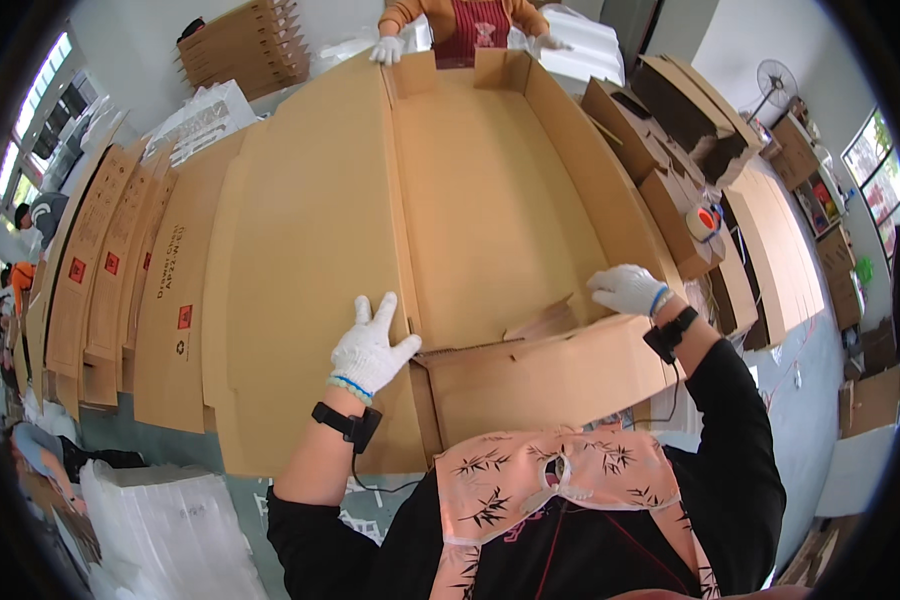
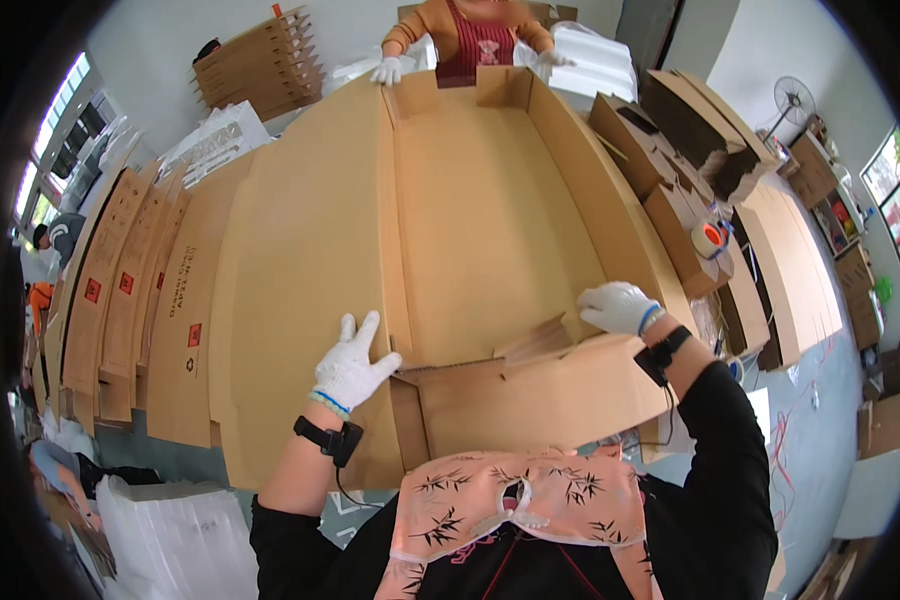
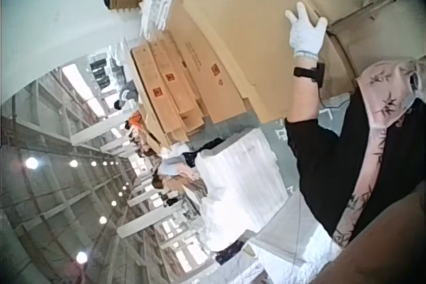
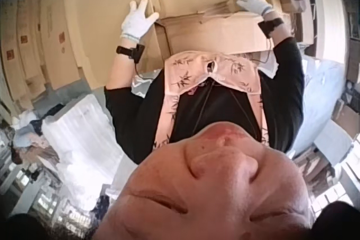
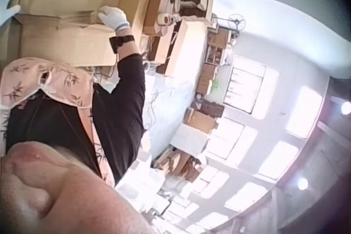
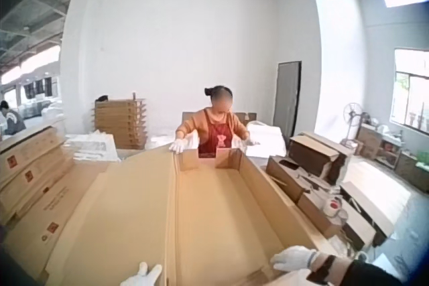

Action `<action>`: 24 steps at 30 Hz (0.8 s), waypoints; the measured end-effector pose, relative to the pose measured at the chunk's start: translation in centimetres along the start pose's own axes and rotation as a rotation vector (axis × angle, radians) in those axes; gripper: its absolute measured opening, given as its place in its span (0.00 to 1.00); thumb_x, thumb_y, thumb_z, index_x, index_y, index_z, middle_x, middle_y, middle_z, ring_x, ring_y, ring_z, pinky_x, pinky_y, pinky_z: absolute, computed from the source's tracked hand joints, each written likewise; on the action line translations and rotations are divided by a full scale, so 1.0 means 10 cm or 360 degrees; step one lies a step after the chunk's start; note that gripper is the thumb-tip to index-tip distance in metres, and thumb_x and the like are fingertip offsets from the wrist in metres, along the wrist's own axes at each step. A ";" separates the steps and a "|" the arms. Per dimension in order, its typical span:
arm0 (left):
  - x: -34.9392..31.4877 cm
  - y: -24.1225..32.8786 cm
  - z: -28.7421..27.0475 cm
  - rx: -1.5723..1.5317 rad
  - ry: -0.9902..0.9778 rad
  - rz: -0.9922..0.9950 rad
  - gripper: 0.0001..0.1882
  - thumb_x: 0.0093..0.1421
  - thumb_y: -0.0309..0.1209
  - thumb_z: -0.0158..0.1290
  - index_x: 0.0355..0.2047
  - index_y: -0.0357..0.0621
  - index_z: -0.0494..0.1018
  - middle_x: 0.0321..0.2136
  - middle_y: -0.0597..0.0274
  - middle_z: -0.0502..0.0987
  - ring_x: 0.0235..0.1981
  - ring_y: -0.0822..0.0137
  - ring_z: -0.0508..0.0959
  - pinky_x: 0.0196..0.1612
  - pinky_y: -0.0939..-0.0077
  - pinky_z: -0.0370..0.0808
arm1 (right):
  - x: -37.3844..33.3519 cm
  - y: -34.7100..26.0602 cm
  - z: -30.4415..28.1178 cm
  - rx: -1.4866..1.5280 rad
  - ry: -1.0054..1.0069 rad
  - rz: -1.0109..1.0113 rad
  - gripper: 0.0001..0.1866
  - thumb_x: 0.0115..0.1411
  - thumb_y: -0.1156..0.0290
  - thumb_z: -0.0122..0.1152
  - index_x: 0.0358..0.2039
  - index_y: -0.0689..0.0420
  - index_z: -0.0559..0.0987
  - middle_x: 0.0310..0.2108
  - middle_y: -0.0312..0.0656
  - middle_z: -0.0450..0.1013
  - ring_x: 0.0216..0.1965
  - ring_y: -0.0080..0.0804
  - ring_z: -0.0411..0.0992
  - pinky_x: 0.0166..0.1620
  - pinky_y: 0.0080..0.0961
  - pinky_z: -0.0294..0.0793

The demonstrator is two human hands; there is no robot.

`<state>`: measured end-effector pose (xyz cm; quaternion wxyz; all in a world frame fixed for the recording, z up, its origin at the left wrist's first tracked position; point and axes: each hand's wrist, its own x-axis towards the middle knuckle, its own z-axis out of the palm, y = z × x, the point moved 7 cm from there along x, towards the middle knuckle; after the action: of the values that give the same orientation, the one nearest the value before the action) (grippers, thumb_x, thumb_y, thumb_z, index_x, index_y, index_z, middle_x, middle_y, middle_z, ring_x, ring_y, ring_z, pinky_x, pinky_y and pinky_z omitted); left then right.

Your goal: The person assembles and packs large cardboard boxes in a warehouse environment. They place white foam inserts into the boxes, fold the cardboard flaps, and seal the boxes using a handheld tape dispenser. The process is repeated for multiple units, with the person handling both the cardboard and foam components.

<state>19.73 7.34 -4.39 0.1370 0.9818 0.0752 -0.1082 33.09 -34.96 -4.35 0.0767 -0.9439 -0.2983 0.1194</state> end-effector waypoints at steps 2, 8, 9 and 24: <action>-0.03 0.06 -0.01 0.0039 0.0026 0.0010 0.44 0.60 0.57 0.53 0.73 0.59 0.52 0.72 0.36 0.50 0.55 0.38 0.77 0.52 0.50 0.78 | 0.17 0.00 0.17 -0.0060 -0.0125 -0.0039 0.19 0.60 0.53 0.56 0.41 0.52 0.83 0.38 0.51 0.80 0.43 0.54 0.77 0.48 0.47 0.76; -0.08 0.16 0.05 0.0130 0.0037 -0.0052 0.39 0.64 0.51 0.50 0.72 0.56 0.53 0.70 0.36 0.53 0.55 0.38 0.76 0.54 0.51 0.77 | 0.65 -0.16 0.29 -0.0442 -0.0555 -0.0233 0.21 0.50 0.53 0.63 0.38 0.53 0.85 0.38 0.50 0.81 0.42 0.52 0.79 0.46 0.45 0.78; -0.09 0.16 0.05 0.0127 0.0022 -0.0080 0.39 0.64 0.50 0.50 0.72 0.57 0.54 0.71 0.38 0.53 0.56 0.39 0.75 0.55 0.52 0.77 | 0.72 -0.18 0.34 -0.0491 -0.0577 -0.0337 0.21 0.50 0.52 0.63 0.39 0.53 0.85 0.38 0.50 0.81 0.42 0.52 0.79 0.46 0.45 0.78; -0.11 0.03 0.08 0.0167 0.0086 -0.0065 0.38 0.65 0.50 0.51 0.72 0.60 0.54 0.70 0.41 0.55 0.55 0.39 0.76 0.54 0.53 0.77 | 1.19 -0.50 0.87 -0.1066 -0.1099 -0.0828 0.15 0.50 0.59 0.64 0.35 0.52 0.87 0.37 0.46 0.82 0.41 0.49 0.80 0.42 0.44 0.80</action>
<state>18.59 6.73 -4.87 0.0811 0.9884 0.0931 -0.0884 37.45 -23.38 -13.81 -0.3035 -0.7176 -0.5516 0.2979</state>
